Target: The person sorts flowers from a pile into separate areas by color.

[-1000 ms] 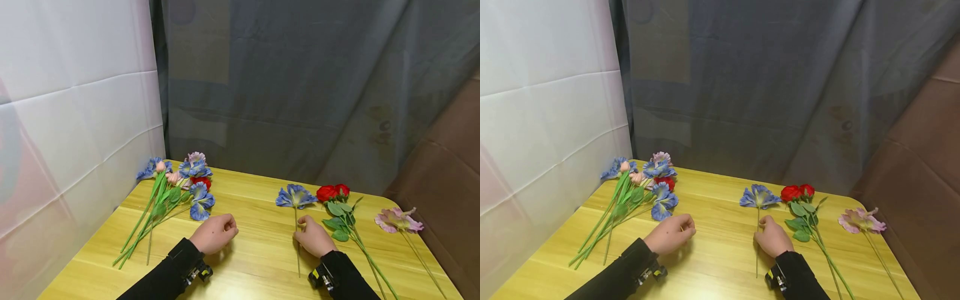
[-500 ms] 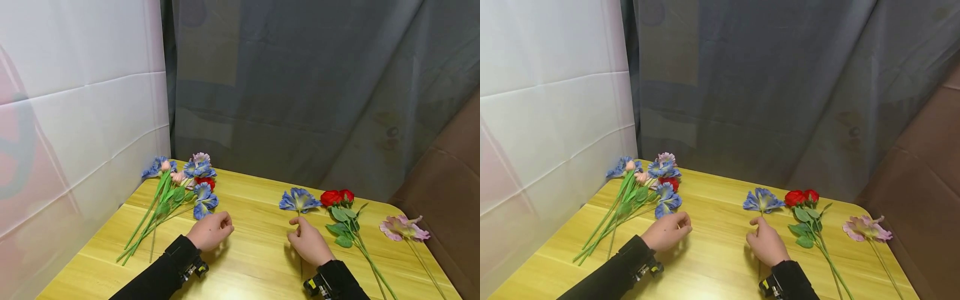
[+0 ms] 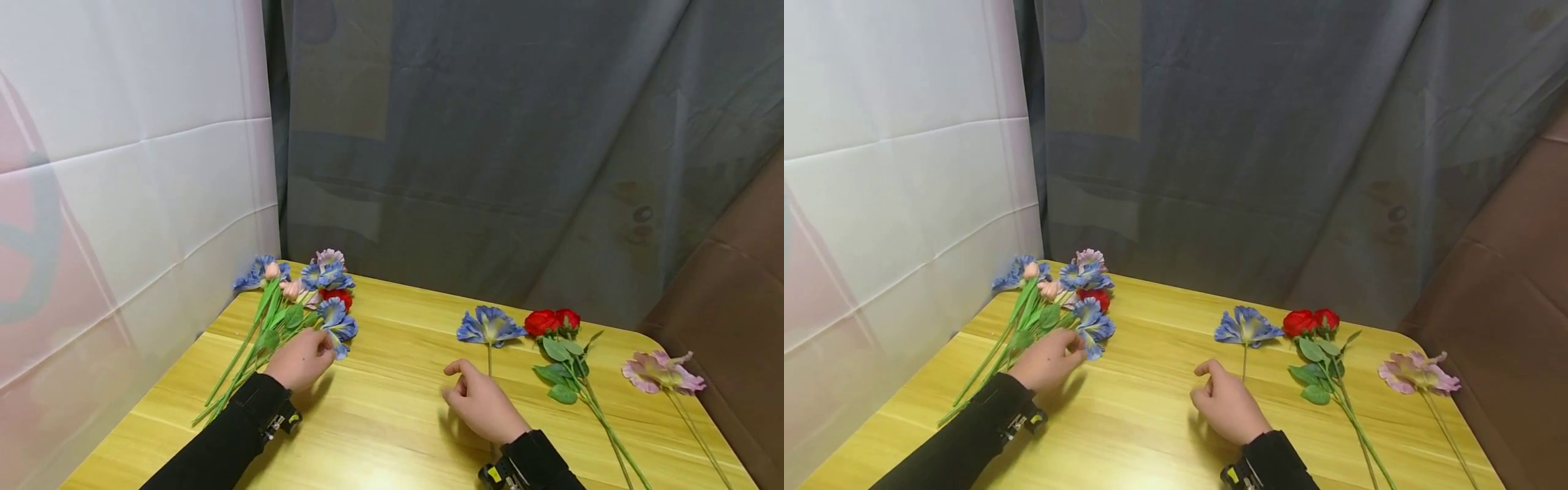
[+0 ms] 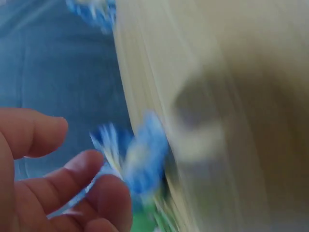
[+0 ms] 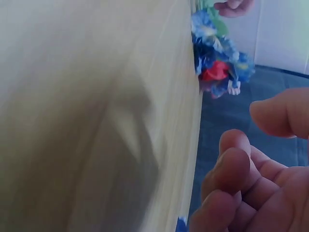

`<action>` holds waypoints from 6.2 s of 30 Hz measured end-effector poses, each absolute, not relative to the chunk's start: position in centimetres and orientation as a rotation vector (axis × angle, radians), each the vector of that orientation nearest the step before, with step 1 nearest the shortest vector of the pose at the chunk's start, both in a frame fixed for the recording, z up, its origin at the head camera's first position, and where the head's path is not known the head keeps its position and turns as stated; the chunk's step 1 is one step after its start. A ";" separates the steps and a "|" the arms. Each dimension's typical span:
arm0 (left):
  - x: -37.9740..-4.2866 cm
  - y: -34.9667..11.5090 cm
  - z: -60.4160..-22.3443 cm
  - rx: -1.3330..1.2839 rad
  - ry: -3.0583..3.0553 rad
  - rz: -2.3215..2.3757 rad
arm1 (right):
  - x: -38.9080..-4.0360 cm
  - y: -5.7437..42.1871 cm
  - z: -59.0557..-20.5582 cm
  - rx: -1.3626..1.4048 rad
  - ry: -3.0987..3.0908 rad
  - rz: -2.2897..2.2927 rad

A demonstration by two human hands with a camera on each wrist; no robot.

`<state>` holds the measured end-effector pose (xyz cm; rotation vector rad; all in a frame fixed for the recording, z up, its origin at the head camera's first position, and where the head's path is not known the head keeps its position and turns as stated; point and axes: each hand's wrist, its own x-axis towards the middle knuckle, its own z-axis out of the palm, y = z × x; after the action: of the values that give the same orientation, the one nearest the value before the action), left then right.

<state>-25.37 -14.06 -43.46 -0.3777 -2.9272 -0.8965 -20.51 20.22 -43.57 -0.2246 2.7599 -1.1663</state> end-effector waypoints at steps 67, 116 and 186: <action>-25.0 -11.7 -41.7 -0.649 -2.949 -1.403 | -19.2 17.6 -43.2 -0.426 2.648 -1.220; -24.3 -2.5 -43.5 -0.913 -2.905 -1.478 | -22.3 23.6 -43.8 -0.007 2.910 -1.166; -31.1 -19.9 -42.7 -0.199 -3.059 -0.789 | -20.4 18.1 -44.3 -0.399 2.718 -1.216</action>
<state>-31.09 -19.90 -42.74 -0.1987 -3.0592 -0.7890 -20.45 18.05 -44.30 -0.3992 2.7183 -1.2159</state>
